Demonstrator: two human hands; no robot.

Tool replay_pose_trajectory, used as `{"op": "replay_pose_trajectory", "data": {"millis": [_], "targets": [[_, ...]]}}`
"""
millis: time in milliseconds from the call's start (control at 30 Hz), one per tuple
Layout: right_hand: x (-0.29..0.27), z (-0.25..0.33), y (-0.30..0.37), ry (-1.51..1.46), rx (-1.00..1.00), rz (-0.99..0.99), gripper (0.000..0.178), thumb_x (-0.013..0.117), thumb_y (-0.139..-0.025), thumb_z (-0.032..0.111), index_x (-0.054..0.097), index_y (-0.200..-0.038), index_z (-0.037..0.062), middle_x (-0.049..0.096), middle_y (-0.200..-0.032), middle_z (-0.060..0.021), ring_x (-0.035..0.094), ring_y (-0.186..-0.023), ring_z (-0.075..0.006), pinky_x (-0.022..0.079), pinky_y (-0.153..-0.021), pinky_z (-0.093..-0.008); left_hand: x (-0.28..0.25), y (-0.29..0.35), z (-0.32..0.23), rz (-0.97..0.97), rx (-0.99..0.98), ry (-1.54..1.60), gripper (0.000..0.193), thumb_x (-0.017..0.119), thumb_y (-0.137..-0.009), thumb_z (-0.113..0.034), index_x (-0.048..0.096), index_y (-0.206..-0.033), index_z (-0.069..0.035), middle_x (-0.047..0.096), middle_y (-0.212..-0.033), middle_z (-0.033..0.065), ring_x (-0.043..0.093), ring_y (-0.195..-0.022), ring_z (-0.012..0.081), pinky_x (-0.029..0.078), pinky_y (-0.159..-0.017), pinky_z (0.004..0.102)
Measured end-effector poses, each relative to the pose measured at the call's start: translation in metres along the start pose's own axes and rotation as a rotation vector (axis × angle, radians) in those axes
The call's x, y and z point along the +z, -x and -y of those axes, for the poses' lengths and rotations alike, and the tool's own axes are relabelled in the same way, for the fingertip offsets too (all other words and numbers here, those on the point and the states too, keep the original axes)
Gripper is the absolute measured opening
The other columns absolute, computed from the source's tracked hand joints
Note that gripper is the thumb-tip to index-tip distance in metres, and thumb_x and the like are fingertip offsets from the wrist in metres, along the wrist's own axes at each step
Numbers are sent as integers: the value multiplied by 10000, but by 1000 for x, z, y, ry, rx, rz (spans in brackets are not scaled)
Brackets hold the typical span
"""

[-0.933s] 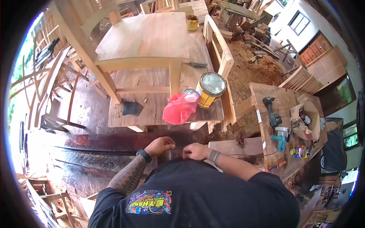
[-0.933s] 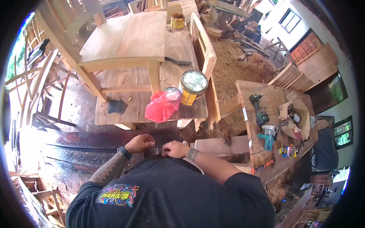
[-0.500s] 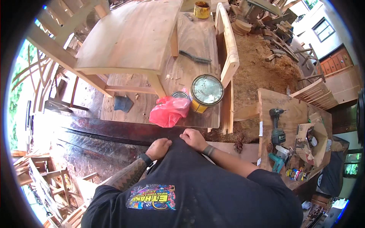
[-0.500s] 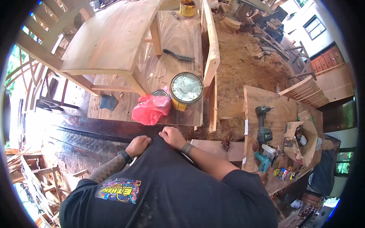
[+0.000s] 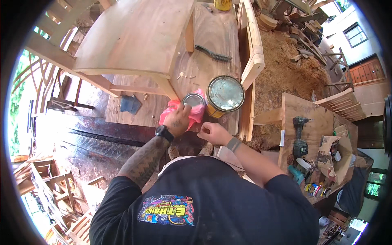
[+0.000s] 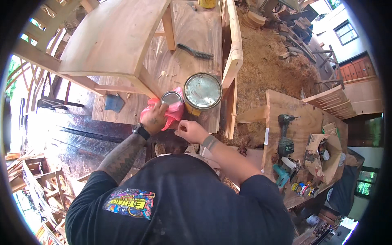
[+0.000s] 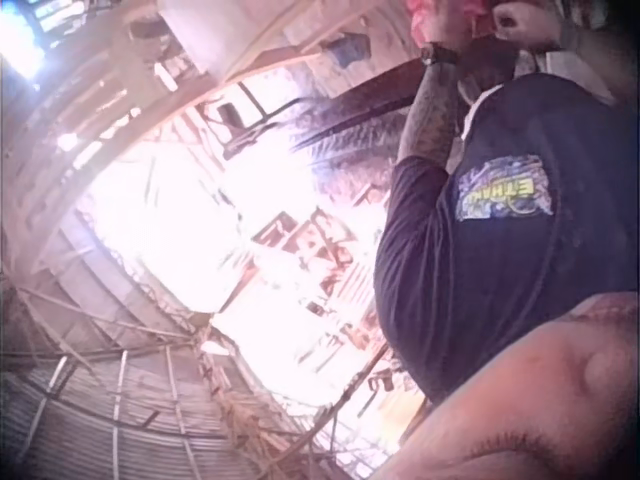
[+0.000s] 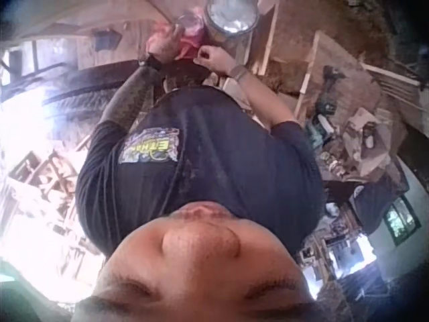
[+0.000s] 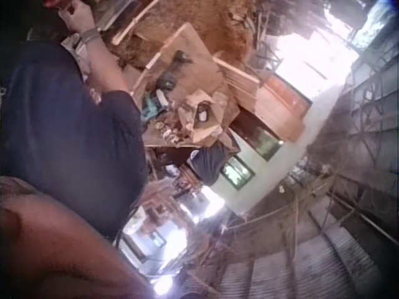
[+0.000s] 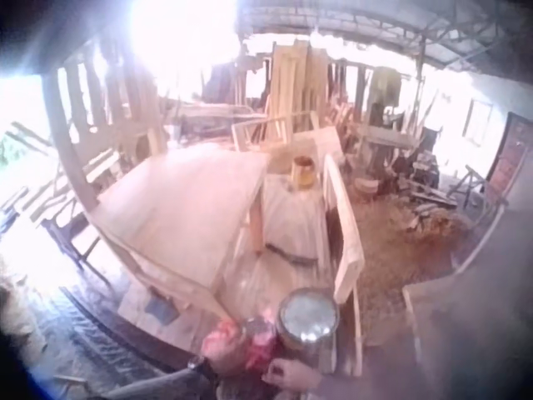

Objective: The person opens a metal can, pours liquid from the lid and the can onto a wooden chair seat, and spreads the liquid over the surface with a metal scraper.

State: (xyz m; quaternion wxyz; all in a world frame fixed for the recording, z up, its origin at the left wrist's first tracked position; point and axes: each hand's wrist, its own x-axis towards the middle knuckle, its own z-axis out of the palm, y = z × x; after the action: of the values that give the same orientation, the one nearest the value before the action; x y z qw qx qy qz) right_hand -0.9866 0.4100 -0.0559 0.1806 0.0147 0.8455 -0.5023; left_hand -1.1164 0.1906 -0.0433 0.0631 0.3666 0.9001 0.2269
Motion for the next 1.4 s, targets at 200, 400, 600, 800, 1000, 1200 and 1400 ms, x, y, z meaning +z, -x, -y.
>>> {"op": "replay_pose_trajectory", "data": {"millis": [200,400,600,800,1000,1200,1400], "targets": [[26,-17,-2,-104,60,-110,446,791,-1054,435,723,-1129,0,775,-995,-139,734,-880,-230,599,-794,-432,74,59,54,282,213,271,193,678,-950,-166,694,-1119,-76,737,-1044,196,746,-983,432,606,-864,554],[73,-66,-49,-118,467,-175,676,731,-1062,549,676,-1369,-51,786,-1171,-246,781,-928,-342,641,-797,-467,84,60,19,488,483,251,232,718,-916,-215,729,-1099,-72,771,-1042,186,767,-972,407,607,-887,556],[79,-120,-8,397,332,29,431,738,-983,409,810,-1163,24,781,-1259,-297,766,-1088,-489,599,-976,-539,0,-32,-1,16,458,-48,648,849,-853,-326,663,-1438,-116,686,-1337,180,672,-1254,415,583,-1049,530],[98,-65,5,195,420,-276,885,760,-964,724,667,-1405,-37,808,-1072,-258,799,-998,-412,623,-847,-515,23,-75,25,34,318,-354,942,928,-732,-450,595,-1522,-59,596,-1430,238,614,-1312,422,547,-1125,523],[108,-50,-32,-1019,685,28,621,701,-1063,627,782,-1094,11,811,-970,-111,777,-852,-182,635,-713,-381,20,-89,21,137,389,-225,945,945,-702,-368,556,-1489,-19,590,-1373,219,632,-1261,455,596,-1069,540],[78,-103,2,-369,257,148,299,706,-1101,332,803,-1092,49,811,-926,-76,768,-823,-180,617,-719,-375,3,-103,-16,360,177,-176,888,976,-705,-354,566,-1431,-48,601,-1378,252,677,-1204,509,593,-1057,568],[12,-131,96,-332,273,113,323,734,-1079,335,801,-1016,26,825,-893,-104,767,-806,-189,576,-751,-403,-9,-110,-4,469,128,-158,913,987,-698,-378,570,-1445,-61,681,-1334,270,712,-1232,485,597,-1054,546]]}}
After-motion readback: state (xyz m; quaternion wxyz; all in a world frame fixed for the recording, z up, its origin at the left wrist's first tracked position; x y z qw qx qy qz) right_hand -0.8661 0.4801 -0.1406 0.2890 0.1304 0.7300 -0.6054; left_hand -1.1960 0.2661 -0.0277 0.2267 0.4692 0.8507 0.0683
